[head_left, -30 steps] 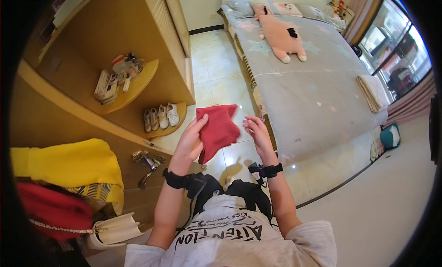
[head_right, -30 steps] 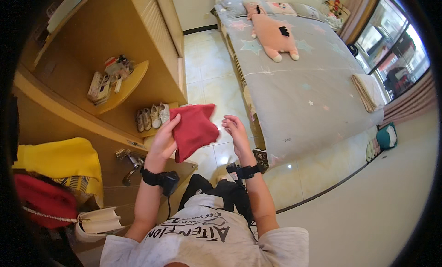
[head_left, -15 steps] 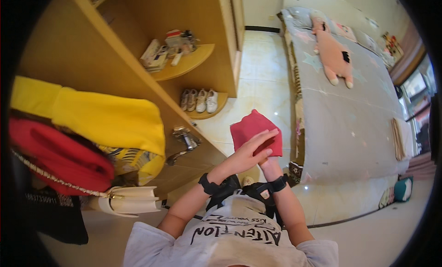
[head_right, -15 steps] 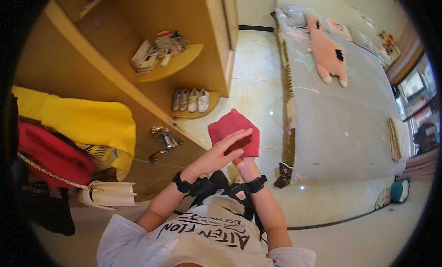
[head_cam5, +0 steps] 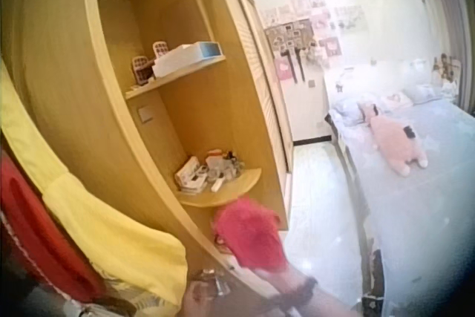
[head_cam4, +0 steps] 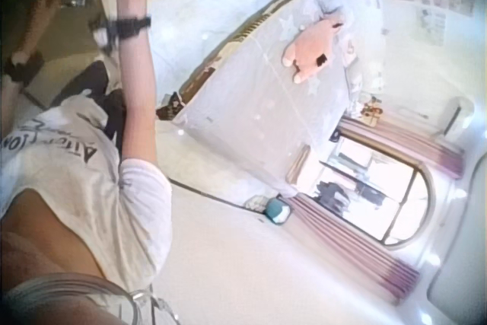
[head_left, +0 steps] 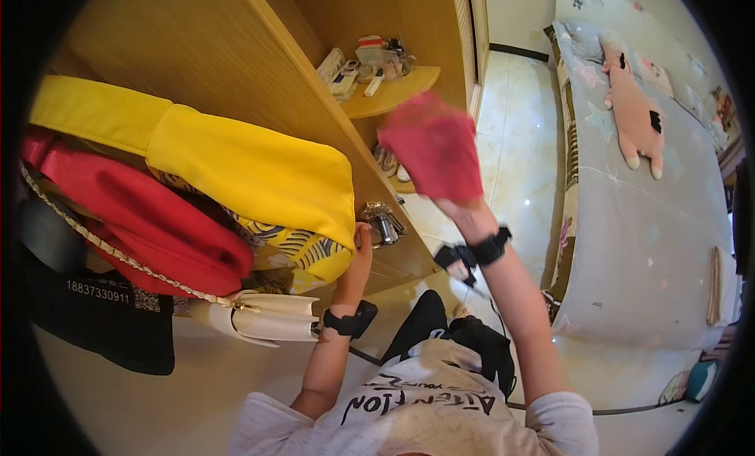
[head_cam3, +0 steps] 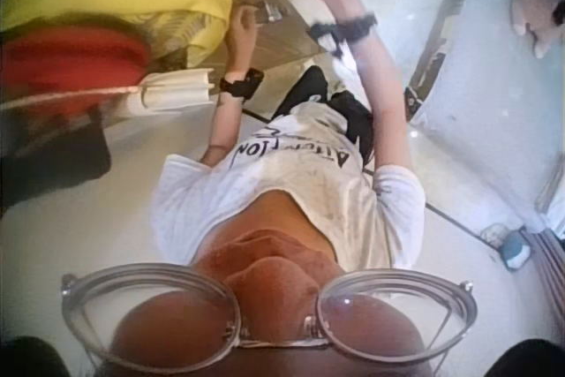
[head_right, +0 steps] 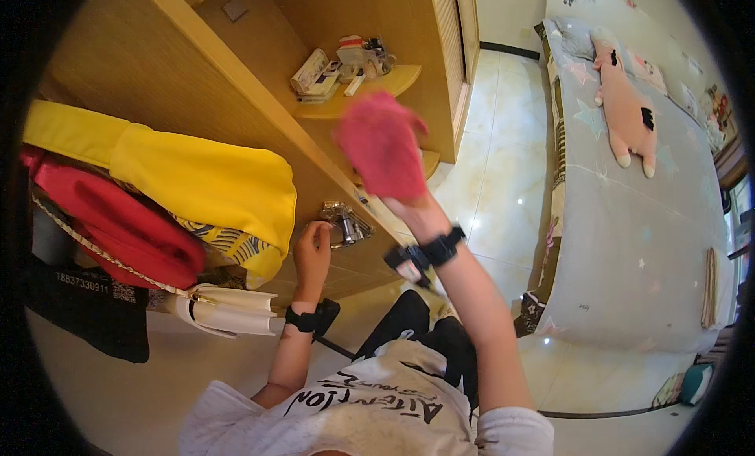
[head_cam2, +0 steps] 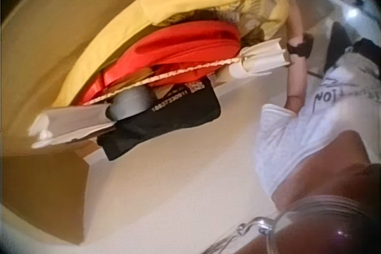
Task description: Cleaning the exterior surface of a wooden wardrobe door with a red cloth.
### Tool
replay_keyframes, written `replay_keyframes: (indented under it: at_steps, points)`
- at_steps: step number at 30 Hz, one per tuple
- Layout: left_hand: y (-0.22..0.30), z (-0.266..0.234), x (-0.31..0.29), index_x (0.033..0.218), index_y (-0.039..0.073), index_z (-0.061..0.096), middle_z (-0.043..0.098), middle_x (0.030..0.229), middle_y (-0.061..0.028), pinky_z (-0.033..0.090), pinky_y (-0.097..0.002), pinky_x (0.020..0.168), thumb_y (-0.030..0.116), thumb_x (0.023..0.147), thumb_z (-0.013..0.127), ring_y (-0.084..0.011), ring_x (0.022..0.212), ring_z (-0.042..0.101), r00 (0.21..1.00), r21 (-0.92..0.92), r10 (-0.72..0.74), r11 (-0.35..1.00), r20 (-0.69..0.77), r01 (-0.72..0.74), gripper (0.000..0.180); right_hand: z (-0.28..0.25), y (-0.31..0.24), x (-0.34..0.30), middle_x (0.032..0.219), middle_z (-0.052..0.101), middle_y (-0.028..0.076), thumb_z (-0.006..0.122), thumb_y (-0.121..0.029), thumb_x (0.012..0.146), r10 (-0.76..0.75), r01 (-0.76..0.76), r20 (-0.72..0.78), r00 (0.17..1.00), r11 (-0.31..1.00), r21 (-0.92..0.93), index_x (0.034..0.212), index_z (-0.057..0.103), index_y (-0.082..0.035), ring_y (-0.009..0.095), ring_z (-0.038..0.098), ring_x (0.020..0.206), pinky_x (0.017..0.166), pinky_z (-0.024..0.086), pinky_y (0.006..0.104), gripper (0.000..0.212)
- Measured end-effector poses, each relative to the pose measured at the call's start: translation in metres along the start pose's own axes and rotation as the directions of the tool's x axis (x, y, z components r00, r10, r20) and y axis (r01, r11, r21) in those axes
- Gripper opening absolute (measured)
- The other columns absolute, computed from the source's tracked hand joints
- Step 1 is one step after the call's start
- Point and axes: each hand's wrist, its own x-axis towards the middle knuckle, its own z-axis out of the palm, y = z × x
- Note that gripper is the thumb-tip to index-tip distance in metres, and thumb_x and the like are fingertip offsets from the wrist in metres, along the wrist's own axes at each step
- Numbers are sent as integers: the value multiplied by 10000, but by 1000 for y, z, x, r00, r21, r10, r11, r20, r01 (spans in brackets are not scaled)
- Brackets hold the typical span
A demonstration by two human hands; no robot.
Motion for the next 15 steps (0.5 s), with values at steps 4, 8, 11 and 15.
replay_keyframes:
  at_steps: [4,8,11,15]
  points:
    - [-32,-1,1,751,22,572,583,640,-97,419,-299,531,191,833,452,-210,577,573,994,138,-24,990,108,9,223,73,21,63,1089,484,80,343,-288,881,-190,274,197,962,681,-679,1217,358,-69,194,473,931,766,392,292,401]
    - [-41,4,5,677,16,571,556,550,-113,400,-315,498,257,815,445,-220,498,549,938,5,-68,997,339,71,305,68,49,86,820,525,209,332,-275,875,-238,391,318,918,403,-828,1072,430,-33,321,506,746,703,394,319,328]
    - [-17,10,11,647,8,564,529,495,-114,392,-325,479,238,791,456,-225,441,528,946,114,-143,987,290,114,292,-19,71,70,741,528,178,384,-269,851,-389,464,332,859,319,-826,997,491,-28,277,508,694,664,400,319,302]
    - [-24,7,10,618,2,553,507,458,-103,389,-330,462,228,784,460,-222,419,520,921,74,-206,979,330,192,295,-69,89,21,755,551,138,428,-230,832,-280,153,35,959,413,-898,993,507,-15,201,514,700,658,398,301,281]
